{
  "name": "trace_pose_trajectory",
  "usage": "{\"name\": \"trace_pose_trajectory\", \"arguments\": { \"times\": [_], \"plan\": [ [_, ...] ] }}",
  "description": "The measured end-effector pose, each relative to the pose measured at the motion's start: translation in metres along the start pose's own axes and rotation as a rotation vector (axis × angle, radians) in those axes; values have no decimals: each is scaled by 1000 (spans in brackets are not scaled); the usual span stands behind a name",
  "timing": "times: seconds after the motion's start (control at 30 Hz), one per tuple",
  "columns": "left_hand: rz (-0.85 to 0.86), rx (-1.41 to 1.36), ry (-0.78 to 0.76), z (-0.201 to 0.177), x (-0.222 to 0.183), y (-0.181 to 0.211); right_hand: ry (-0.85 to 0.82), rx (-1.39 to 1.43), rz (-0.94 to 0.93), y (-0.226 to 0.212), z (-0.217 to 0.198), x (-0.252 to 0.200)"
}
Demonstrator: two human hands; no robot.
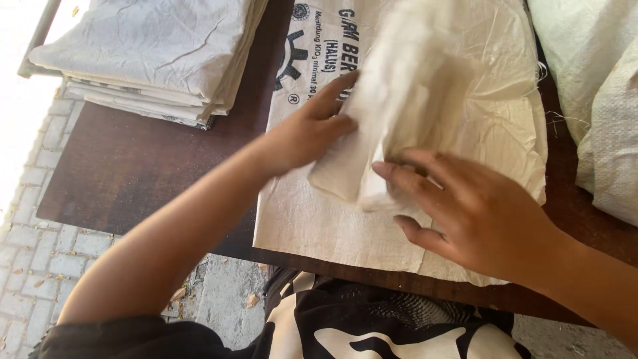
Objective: Fold and stack large woven plastic bags on a table.
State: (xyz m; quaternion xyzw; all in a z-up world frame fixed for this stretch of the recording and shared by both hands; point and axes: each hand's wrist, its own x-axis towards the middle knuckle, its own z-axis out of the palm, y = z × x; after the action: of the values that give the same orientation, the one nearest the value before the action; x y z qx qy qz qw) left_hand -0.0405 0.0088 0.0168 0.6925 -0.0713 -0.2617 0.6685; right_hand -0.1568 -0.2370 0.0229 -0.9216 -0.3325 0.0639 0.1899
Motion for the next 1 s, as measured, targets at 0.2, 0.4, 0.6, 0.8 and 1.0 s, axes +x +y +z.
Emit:
{"name": "trace_pose_trajectory", "arguments": {
  "times": [0.2,0.4,0.6,0.8,1.0],
  "plan": [
    [287,515,-533,-11,41,4,181,-971,-197,2,-10,13],
    [603,1140,-299,-2,44,-16,91,-779,-194,19,33,3],
    [643,1298,-331,23,6,-3,239,-500,-201,-2,27,4],
    [790,1263,-431,22,3,-3,205,-484,-253,-19,33,9],
    [924,1438,-390,-1,43,1,167,-448,-271,-6,39,20]
  ]
}}
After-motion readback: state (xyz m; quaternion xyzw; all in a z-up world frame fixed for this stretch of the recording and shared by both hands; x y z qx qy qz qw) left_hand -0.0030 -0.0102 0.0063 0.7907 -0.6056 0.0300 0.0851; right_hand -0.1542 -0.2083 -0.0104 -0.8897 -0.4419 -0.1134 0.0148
